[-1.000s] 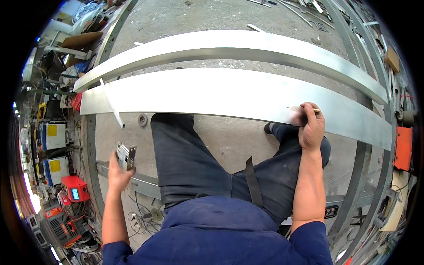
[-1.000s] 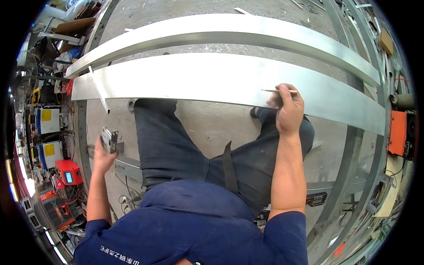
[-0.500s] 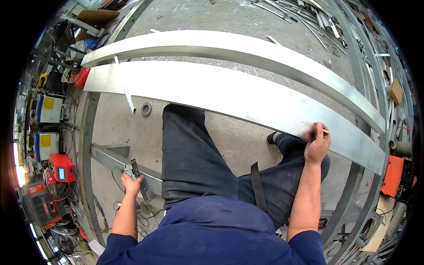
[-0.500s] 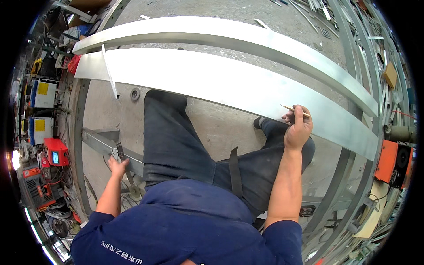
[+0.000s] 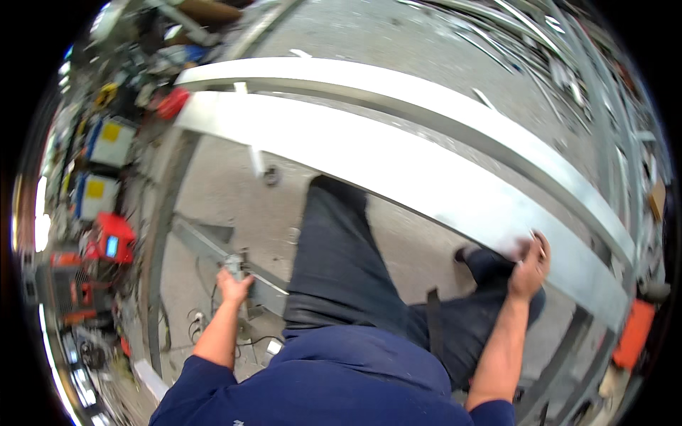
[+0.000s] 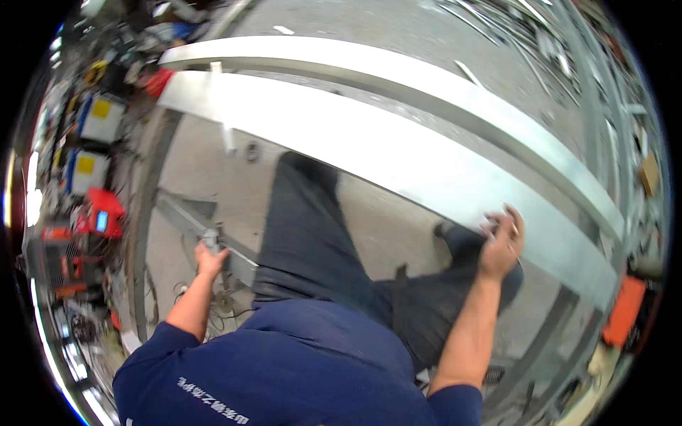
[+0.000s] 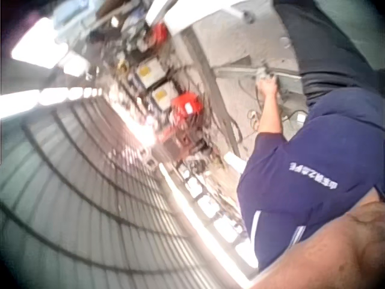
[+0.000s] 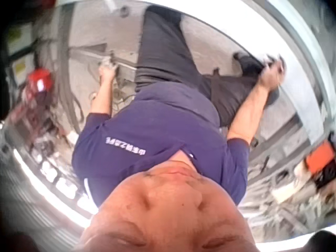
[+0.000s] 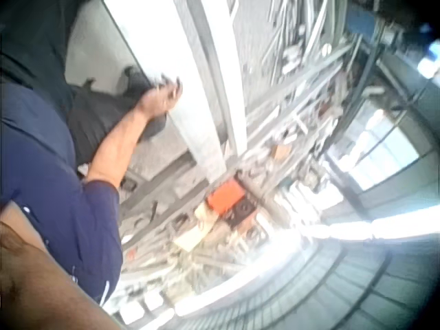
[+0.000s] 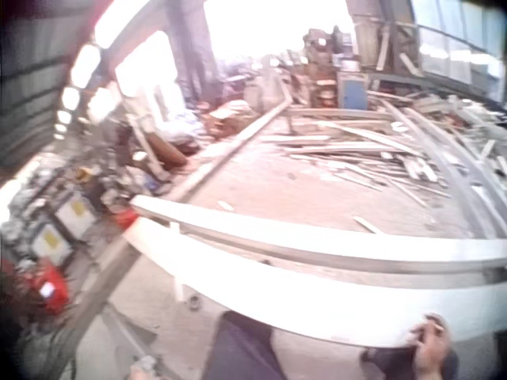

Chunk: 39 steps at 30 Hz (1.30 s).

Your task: The person aligns a metal door lock mechanism on a long aluminum profile and marks the drilling locations with a pencil. They then use a tape measure to measure and mark additional points along the profile.

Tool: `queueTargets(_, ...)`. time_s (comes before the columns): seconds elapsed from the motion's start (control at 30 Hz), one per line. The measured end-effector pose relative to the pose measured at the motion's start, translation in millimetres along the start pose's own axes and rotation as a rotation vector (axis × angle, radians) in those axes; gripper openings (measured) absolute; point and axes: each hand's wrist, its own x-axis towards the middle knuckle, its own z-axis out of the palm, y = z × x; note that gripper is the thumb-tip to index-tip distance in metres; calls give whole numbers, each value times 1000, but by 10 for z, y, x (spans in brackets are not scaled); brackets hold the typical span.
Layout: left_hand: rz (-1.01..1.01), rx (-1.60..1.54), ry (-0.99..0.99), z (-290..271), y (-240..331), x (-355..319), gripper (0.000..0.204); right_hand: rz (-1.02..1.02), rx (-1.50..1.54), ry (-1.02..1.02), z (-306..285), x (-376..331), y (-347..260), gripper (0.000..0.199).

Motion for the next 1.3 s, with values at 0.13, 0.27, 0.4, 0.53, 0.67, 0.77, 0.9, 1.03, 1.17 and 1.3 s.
queueTargets(0.13,-38,82,-4,-63,105,6,122,-50,44,-54,-72,-3,119,29)
queueTargets(0.27,-68,126,-29,-179,414,-72,118,-89,41,-82,-117,33,115,29)
queueTargets(0.4,293,-2,229,-470,807,433,108,-77,39,-92,-80,54,144,29)
queueTargets(0.53,398,-332,148,-1000,2360,912,93,-79,-17,-67,-107,105,122,29)
queueTargets(0.67,113,-564,-126,-1104,3324,1210,82,-73,-53,-67,-80,70,108,31)
queueTargets(0.77,-53,-1018,-247,-889,3251,1497,65,-160,-148,-67,-93,12,94,30)
queueTargets(0.9,-75,-957,152,-831,2578,1528,62,-215,-194,37,-236,-64,-130,32)
queueTargets(1.03,-69,-637,423,-868,1047,1359,55,-265,-224,130,-481,-78,-399,34)
queueTargets(1.17,-348,-501,444,-709,-689,1085,53,-240,-179,64,-316,-143,-315,34)
queueTargets(1.3,-552,-738,228,-352,-247,833,52,-261,-253,40,-449,-227,-375,33)
